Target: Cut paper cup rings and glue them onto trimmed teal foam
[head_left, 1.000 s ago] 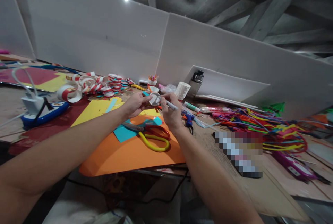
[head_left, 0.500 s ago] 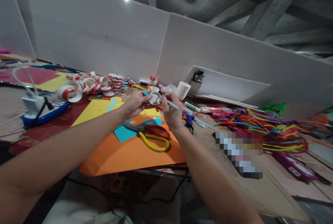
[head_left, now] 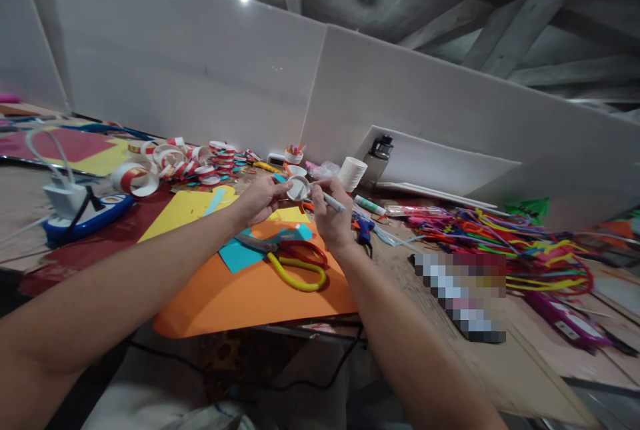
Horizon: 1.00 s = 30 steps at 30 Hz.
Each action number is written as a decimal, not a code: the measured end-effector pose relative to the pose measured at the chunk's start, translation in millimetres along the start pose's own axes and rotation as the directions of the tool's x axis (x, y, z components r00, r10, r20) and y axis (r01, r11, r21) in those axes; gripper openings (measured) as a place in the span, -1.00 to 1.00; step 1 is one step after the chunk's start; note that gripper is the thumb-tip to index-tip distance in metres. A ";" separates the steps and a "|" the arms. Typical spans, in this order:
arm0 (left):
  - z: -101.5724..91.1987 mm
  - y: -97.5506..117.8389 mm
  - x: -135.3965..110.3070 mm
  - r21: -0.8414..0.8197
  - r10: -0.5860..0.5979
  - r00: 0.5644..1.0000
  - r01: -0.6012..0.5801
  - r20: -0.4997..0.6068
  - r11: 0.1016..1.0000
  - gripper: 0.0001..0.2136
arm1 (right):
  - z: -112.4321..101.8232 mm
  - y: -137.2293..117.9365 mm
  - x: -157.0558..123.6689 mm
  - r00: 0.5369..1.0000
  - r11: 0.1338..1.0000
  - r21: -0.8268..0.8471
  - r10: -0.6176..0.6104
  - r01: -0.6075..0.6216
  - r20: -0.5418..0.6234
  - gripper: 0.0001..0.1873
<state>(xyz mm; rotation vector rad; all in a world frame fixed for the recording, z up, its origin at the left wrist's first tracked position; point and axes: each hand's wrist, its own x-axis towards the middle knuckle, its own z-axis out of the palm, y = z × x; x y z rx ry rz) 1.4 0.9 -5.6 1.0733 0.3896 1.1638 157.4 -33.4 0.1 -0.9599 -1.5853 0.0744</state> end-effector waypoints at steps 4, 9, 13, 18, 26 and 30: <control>-0.3 0.6 0.2 -0.002 -0.007 1.000 0.007 -0.011 1.000 -0.89 | 0.6 0.0 -0.5 1.000 1.000 0.025 -0.002 0.002 -0.002 -0.86; -2.2 3.3 1.2 0.031 -0.056 0.995 0.059 -0.077 0.998 -0.90 | 1.4 4.9 3.3 0.991 0.972 0.216 0.108 -0.088 -0.082 -0.80; -6.5 8.5 3.3 0.085 -0.123 0.988 0.131 -0.097 0.988 -0.87 | 1.6 13.7 7.0 0.966 0.929 0.302 0.248 -0.215 -0.076 -0.75; -14.8 16.6 3.3 0.249 -0.233 0.972 0.228 -0.010 0.941 -0.79 | 3.8 18.4 6.8 0.932 0.864 0.359 0.358 -0.353 0.056 -0.64; -27.2 17.1 8.0 0.388 -0.187 0.979 0.142 0.083 0.911 -0.67 | 8.7 20.4 2.0 0.794 0.685 0.403 0.494 -0.606 0.355 -0.59; -24.9 9.8 11.4 0.238 -0.178 0.983 0.160 0.052 0.958 -0.67 | 8.1 17.1 3.3 0.748 0.558 0.505 0.561 -0.659 0.356 -0.60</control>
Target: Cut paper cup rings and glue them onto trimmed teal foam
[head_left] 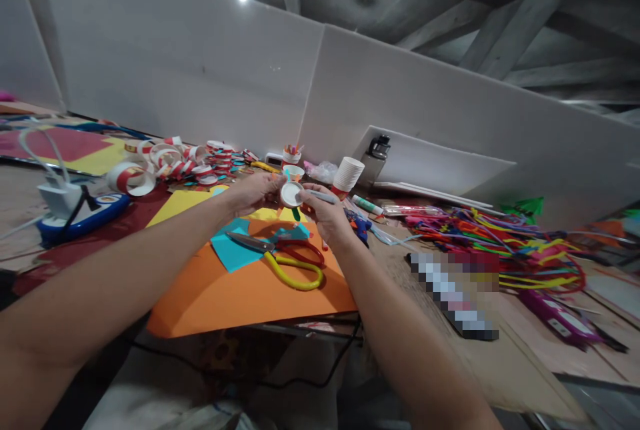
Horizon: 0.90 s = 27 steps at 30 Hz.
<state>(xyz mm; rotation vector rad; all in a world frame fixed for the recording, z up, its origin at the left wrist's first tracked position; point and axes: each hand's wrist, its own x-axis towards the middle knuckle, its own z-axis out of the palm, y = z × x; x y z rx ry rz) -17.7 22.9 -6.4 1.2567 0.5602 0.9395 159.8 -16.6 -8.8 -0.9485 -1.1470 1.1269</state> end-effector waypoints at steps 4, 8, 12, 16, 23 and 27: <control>10.4 -6.2 1.0 -0.206 0.051 0.999 -0.051 -0.004 0.977 -0.71 | 1.5 -3.5 -0.3 0.997 0.989 0.149 0.024 -0.012 -0.077 -0.56; 17.6 -8.7 -1.5 -0.245 0.067 0.998 -0.063 0.006 0.967 -0.83 | 2.3 -4.9 -0.1 0.989 0.980 0.196 -0.019 0.047 -0.144 -0.53; 20.1 -9.3 -4.3 -0.208 0.048 0.997 -0.060 -0.059 0.976 -0.82 | 3.7 -2.5 0.1 0.983 0.980 0.166 -0.084 0.112 -0.163 -0.53; 19.5 -9.5 -5.0 -0.203 0.046 0.985 -0.079 -0.166 0.976 -0.85 | 2.7 2.0 2.5 0.975 0.980 0.107 -0.148 0.167 -0.165 -0.57; 14.1 -8.0 -3.6 -0.170 0.054 0.959 -0.105 -0.277 0.980 -0.85 | -1.7 -6.0 1.1 0.921 0.939 -0.172 -0.331 0.299 -0.205 -0.71; 16.8 -6.4 -4.7 -0.151 0.069 0.965 -0.109 -0.253 0.982 -0.91 | 4.2 -10.5 -10.3 0.909 0.889 -0.232 -0.415 0.395 -0.043 -0.79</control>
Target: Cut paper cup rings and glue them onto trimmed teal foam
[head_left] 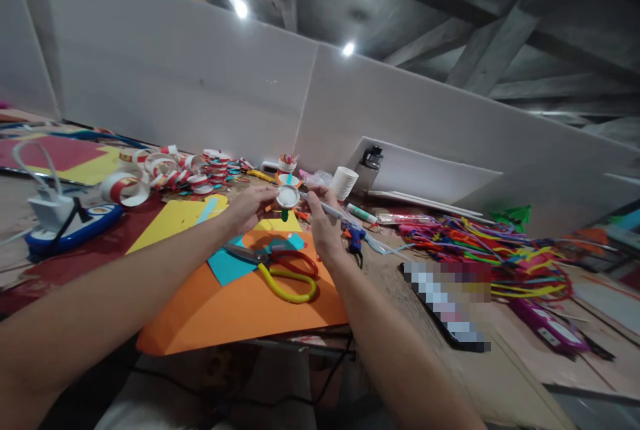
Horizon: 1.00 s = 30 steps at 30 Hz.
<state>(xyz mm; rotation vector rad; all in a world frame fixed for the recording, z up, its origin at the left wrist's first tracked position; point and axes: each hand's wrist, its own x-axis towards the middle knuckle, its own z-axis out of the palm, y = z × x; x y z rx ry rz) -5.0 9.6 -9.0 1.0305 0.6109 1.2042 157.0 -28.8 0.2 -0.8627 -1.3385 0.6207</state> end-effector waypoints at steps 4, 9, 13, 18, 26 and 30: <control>3.5 1.0 -2.3 0.030 -0.004 0.999 0.002 0.047 1.000 -0.88 | 2.3 4.4 -6.5 0.986 0.975 -0.175 -0.120 0.139 0.112 -0.78; 4.4 -2.4 -4.0 0.043 0.030 0.997 -0.034 0.070 0.999 -0.79 | 1.9 11.1 -6.2 0.979 0.950 -0.256 -0.149 0.180 0.137 -0.78; 3.6 -7.0 -3.5 0.060 0.046 0.996 -0.051 0.082 0.997 -0.74 | 1.1 8.6 -5.6 0.968 0.935 -0.272 -0.185 0.227 0.173 -0.79; 3.2 -7.9 -2.0 0.057 0.049 0.997 -0.052 0.057 0.997 -0.74 | -0.3 10.9 -4.3 0.954 0.894 -0.335 -0.264 0.298 0.145 -0.82; 0.9 -13.5 0.3 0.060 0.031 0.999 -0.033 0.035 0.998 -0.81 | 2.3 4.9 -5.0 0.963 0.925 -0.269 -0.259 0.269 0.073 -0.84; 0.2 -16.4 2.7 0.057 0.002 1.000 -0.002 -0.002 0.998 -0.83 | 2.3 1.8 -4.2 0.960 0.944 -0.175 -0.279 0.281 0.034 -0.85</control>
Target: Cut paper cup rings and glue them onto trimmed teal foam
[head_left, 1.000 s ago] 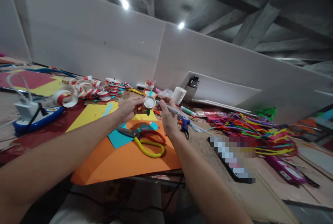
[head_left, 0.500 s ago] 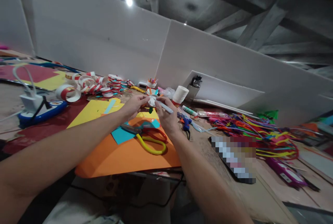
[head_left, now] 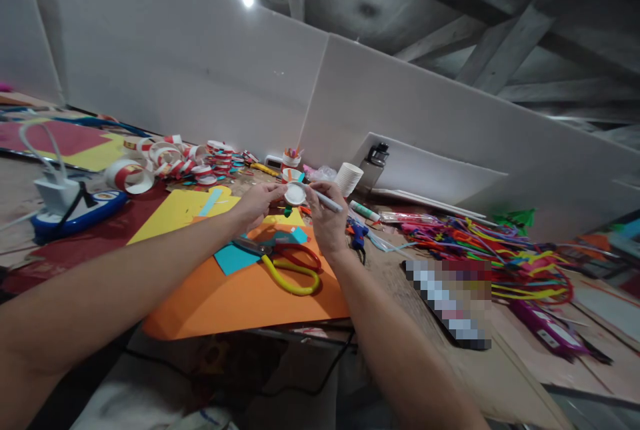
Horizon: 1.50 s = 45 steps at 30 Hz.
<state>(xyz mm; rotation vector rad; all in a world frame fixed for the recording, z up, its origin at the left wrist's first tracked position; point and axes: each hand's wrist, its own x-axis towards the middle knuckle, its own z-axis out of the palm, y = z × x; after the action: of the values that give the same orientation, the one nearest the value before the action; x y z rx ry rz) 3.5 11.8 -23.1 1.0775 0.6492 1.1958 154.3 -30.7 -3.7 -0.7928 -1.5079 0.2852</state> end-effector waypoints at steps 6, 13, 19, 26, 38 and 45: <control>0.2 3.6 0.2 -0.031 0.018 0.999 -0.020 -0.051 0.999 -0.86 | 0.0 5.9 -0.9 0.999 0.999 0.030 0.010 -0.011 0.033 -0.86; 1.7 6.3 -0.6 -0.013 0.045 0.998 -0.045 -0.045 0.999 -0.81 | -1.2 1.1 -2.7 0.998 0.999 0.012 0.051 -0.051 0.036 -0.84; 2.8 11.2 -1.3 -0.106 0.043 0.996 -0.051 -0.076 0.993 -0.91 | -1.3 3.6 3.3 0.986 0.982 0.150 0.128 -0.111 -0.106 -0.82; 2.6 13.9 -2.4 -0.145 0.008 0.998 -0.018 -0.068 0.989 -0.94 | -4.1 16.2 9.4 0.936 0.950 0.188 0.288 -0.251 -0.204 -0.71; -5.9 22.8 -3.0 0.421 0.023 0.981 -0.105 0.194 0.901 -0.74 | -18.4 4.8 13.1 0.978 0.971 -0.177 -0.134 0.162 0.158 -0.62; -8.7 31.5 -4.6 0.481 0.058 0.955 -0.198 0.290 0.854 -0.60 | -23.5 10.7 16.9 0.892 0.978 -0.200 0.042 0.055 0.450 -0.68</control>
<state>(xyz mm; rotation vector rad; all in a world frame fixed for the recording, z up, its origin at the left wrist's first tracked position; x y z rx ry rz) -18.2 10.1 1.6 1.7210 0.7063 0.9849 181.3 -19.1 5.7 -0.9291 -2.0056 0.3254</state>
